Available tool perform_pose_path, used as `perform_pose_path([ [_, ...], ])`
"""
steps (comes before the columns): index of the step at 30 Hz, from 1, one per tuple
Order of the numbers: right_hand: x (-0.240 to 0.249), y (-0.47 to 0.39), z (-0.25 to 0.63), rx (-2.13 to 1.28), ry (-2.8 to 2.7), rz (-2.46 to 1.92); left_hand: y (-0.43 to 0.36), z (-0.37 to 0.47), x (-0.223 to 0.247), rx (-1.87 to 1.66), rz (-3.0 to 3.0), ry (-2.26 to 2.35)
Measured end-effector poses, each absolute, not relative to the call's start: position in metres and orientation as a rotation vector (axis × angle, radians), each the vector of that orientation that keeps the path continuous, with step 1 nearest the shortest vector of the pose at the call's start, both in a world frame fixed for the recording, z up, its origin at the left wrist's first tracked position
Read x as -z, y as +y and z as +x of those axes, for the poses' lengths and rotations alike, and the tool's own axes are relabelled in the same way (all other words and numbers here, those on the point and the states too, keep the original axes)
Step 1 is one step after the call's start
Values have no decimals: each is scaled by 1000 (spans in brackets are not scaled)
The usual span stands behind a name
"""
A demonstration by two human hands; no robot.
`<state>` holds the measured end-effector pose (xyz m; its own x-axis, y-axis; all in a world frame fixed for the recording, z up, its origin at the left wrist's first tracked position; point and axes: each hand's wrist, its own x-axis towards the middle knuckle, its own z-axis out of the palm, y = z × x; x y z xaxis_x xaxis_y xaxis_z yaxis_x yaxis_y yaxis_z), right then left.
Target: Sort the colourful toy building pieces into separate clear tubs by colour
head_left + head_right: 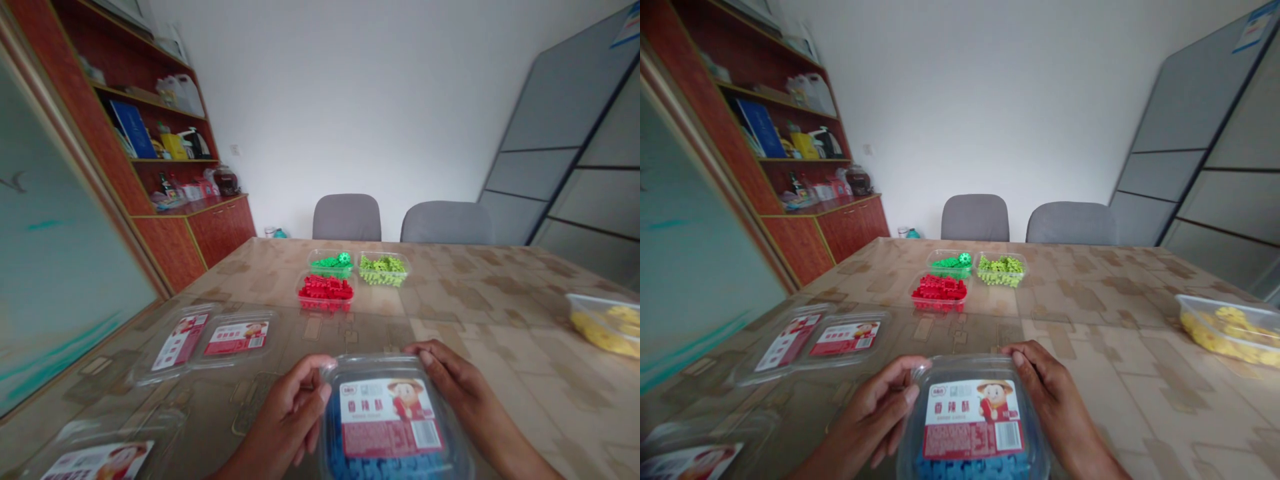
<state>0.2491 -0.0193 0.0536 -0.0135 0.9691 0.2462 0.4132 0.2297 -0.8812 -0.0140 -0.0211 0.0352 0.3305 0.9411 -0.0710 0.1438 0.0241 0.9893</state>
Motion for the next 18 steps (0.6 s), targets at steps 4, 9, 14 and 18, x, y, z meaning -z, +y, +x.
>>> perform_pose_path([
  [4, -55, -21, 248, -766, -1603, -1323, -21, -14, -36, -847, 1405, 1112],
  [9, -57, -21, 247, -791, -1603, -1322, -21, -14, -38, -849, 1417, 1130],
  [14, -53, -20, 247, -779, -1622, -1338, -21, -13, -39, -842, 1424, 1145],
  [18, -47, -19, 249, -719, -1654, -1343, -20, -14, -35, -844, 1453, 1142],
])
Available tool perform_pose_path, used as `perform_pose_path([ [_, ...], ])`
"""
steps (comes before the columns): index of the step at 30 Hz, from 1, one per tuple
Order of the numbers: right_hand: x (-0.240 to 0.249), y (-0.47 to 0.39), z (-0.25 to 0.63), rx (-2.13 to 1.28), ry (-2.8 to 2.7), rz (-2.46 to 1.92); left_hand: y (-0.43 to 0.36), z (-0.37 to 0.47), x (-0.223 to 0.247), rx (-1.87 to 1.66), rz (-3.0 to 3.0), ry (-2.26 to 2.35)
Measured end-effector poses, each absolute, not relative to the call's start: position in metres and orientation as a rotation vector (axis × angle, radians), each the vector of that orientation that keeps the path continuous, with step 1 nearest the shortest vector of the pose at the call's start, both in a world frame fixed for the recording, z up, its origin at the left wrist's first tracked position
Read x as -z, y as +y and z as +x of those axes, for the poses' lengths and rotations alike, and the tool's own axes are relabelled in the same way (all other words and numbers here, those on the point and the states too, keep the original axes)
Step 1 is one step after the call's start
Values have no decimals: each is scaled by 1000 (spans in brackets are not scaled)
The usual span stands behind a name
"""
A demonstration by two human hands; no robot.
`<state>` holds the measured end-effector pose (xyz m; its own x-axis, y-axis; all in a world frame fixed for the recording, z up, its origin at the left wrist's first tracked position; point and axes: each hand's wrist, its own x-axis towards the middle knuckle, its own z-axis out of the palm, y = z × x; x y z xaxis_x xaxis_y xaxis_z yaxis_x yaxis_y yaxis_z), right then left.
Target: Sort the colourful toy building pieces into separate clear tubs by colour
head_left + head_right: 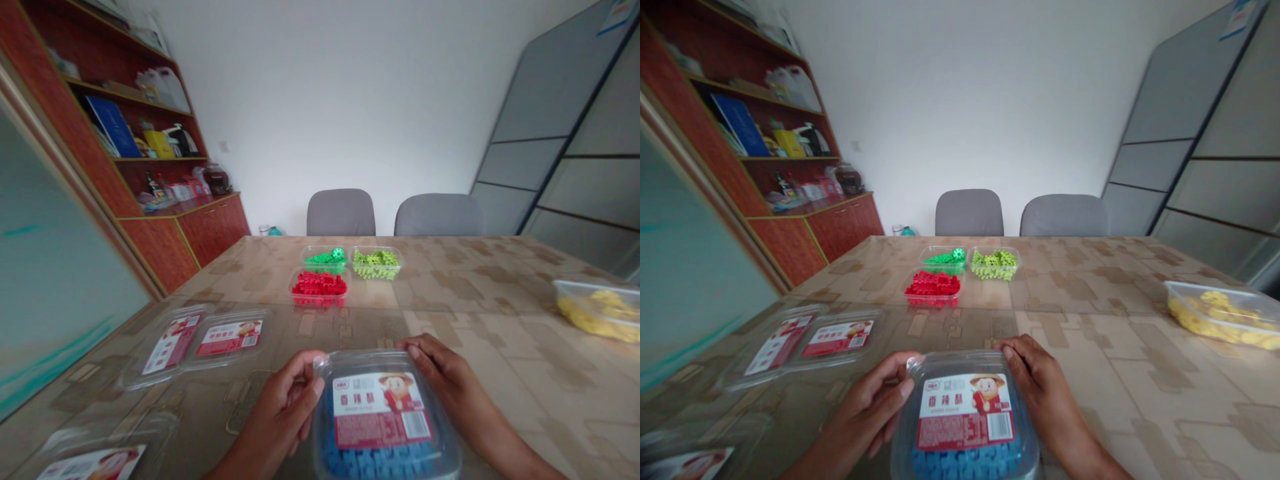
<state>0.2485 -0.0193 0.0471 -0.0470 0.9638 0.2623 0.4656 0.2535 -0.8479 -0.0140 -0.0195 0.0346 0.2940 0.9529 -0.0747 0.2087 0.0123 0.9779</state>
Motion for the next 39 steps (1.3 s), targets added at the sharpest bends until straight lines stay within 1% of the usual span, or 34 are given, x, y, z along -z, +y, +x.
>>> perform_pose_path([
  [4, -41, -18, 251, -646, -1689, -1376, -18, -13, -33, -862, 1443, 1140],
  [7, -38, -17, 252, -663, -1668, -1407, -16, -11, -34, -859, 1419, 1121],
  [13, -37, -17, 249, -948, -1532, -1429, -14, -7, -31, -864, 1263, 1037],
  [23, -50, -18, 242, -1196, -1336, -1424, -11, -5, -27, -894, 1105, 987],
  [26, -50, -16, 241, -1183, -1310, -1436, -12, -3, -30, -881, 1122, 1028],
  [31, -45, -12, 242, -1040, -1363, -1428, -13, 1, -39, -873, 1117, 1091],
  [39, -48, -15, 241, -1110, -1343, -1412, -13, -1, -40, -837, 1050, 956],
])
